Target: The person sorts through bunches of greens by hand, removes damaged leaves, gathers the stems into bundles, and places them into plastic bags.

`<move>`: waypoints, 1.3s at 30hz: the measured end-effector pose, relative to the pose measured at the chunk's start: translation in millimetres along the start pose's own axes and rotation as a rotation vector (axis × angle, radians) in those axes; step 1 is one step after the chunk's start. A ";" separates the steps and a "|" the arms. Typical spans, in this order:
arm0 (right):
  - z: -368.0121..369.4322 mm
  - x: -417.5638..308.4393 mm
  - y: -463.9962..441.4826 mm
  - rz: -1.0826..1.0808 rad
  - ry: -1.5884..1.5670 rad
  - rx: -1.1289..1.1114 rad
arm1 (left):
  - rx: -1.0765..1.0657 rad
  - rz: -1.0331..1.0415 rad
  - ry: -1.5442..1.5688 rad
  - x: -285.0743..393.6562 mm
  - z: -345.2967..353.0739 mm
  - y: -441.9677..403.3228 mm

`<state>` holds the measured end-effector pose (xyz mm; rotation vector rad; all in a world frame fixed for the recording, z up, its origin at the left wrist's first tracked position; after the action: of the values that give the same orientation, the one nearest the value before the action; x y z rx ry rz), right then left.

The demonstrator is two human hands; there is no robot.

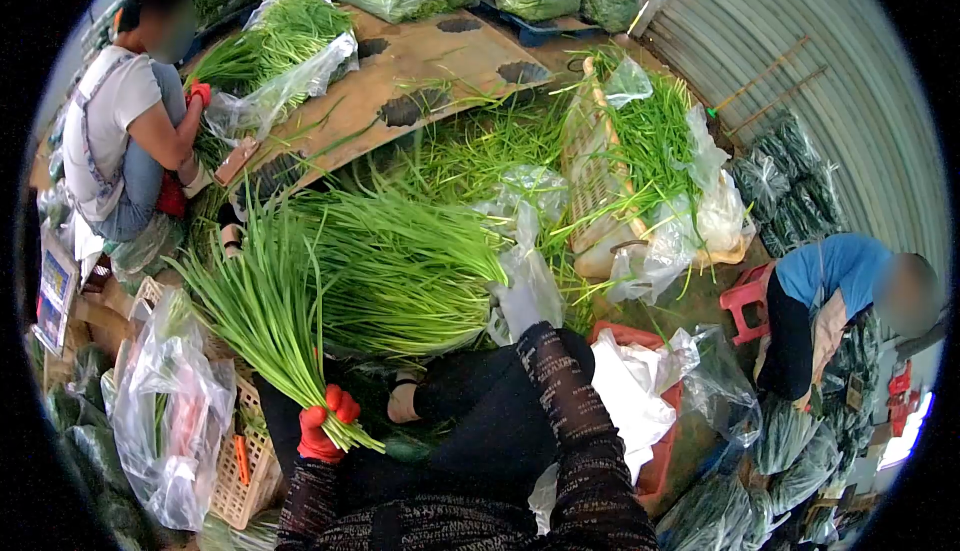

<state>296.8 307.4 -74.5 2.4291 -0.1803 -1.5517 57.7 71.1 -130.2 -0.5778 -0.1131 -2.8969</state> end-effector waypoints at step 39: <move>103.1 110.1 -34.8 0.042 1.355 0.072 | 0.076 -0.156 0.024 -5.0 16.2 13.2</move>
<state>249.1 299.7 -221.6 2.8829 -0.0080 0.3284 70.8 60.8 -116.7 -0.5433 -0.2747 -3.0330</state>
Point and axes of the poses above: each hand's wrist, its own y-axis away from the middle knuckle, its own z-axis out of the palm, x = y × z, the point moved 2 cm from there along -y, towards the middle knuckle, and after that the axes turned 9 degrees about z, right-handed, at the moved point
